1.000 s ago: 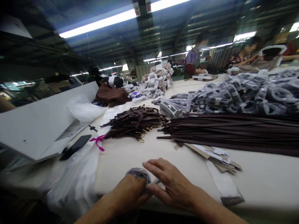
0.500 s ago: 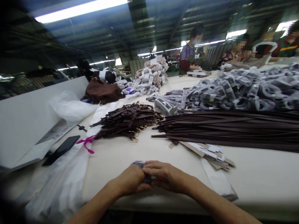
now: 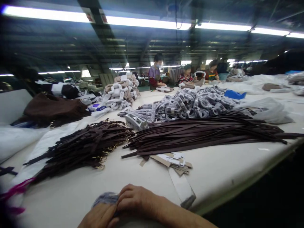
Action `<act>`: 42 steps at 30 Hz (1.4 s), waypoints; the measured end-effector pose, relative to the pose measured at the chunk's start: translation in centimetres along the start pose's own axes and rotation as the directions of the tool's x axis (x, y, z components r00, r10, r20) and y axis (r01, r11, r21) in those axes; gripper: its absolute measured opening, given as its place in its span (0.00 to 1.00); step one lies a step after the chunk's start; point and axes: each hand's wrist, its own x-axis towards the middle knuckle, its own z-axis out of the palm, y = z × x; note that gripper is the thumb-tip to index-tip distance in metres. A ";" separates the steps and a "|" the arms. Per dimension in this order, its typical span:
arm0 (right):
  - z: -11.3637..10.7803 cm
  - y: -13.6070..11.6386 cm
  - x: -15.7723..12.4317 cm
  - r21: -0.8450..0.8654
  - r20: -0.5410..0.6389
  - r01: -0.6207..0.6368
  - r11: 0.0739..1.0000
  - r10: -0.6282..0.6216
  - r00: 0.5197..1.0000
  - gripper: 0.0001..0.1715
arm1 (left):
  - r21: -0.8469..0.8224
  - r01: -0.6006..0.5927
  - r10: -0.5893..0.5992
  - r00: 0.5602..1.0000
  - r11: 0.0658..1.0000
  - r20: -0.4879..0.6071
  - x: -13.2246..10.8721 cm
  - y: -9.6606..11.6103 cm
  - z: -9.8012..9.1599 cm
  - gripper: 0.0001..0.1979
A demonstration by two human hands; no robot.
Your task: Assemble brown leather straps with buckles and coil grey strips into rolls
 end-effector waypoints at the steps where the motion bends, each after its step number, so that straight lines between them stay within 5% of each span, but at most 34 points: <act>1: -0.2 -0.2 0.0 0.003 0.004 -0.001 1.000 0.001 1.000 0.16 | 0.041 0.006 -0.008 0.999 0.999 0.033 0.4 0.3 -0.7 0.11; 5: -0.7 -1.1 0.1 0.049 0.014 -0.001 0.999 0.001 1.000 0.18 | 0.110 0.063 -0.093 0.950 0.992 0.299 2.0 1.0 -3.7 0.06; 9: -0.9 -1.2 0.2 0.094 0.049 0.010 0.996 -0.015 0.999 0.17 | -0.104 0.119 -0.067 0.910 0.987 0.409 1.2 0.3 -4.0 0.09; 12: -1.1 -1.1 0.3 0.110 0.079 0.026 0.994 -0.034 0.996 0.16 | -0.210 0.127 -0.054 0.945 0.969 0.322 -0.3 -0.1 -3.1 0.13; 16: -1.1 -1.0 0.5 0.084 0.103 0.023 0.996 -0.032 0.994 0.15 | -0.157 0.154 -0.126 0.976 0.975 0.175 -1.4 0.4 -2.9 0.11; 21: -1.1 -1.0 0.9 0.039 0.135 0.018 0.999 -0.023 0.991 0.16 | -0.036 0.188 -0.179 0.968 0.981 0.174 -1.8 1.1 -3.7 0.15; 30: -3.1 -0.4 3.5 -0.102 0.395 0.160 0.982 -0.108 0.912 0.12 | -0.234 0.237 -0.196 0.963 0.943 0.184 -2.3 0.2 -3.0 0.10; 35: -3.4 0.6 4.7 -0.024 0.442 0.152 0.988 -0.126 0.888 0.07 | -0.281 0.239 -0.189 0.963 0.930 0.193 -2.5 -0.2 -3.0 0.09; 38: -3.3 0.8 4.7 0.039 0.430 0.091 0.995 -0.099 0.897 0.07 | -0.262 0.358 -0.288 0.919 0.896 0.270 -1.9 0.7 -3.3 0.10; 42: -2.9 0.1 4.3 0.059 0.397 0.061 0.996 -0.079 0.915 0.07 | -0.132 0.566 -0.507 0.803 0.814 0.313 -0.7 2.9 -3.2 0.17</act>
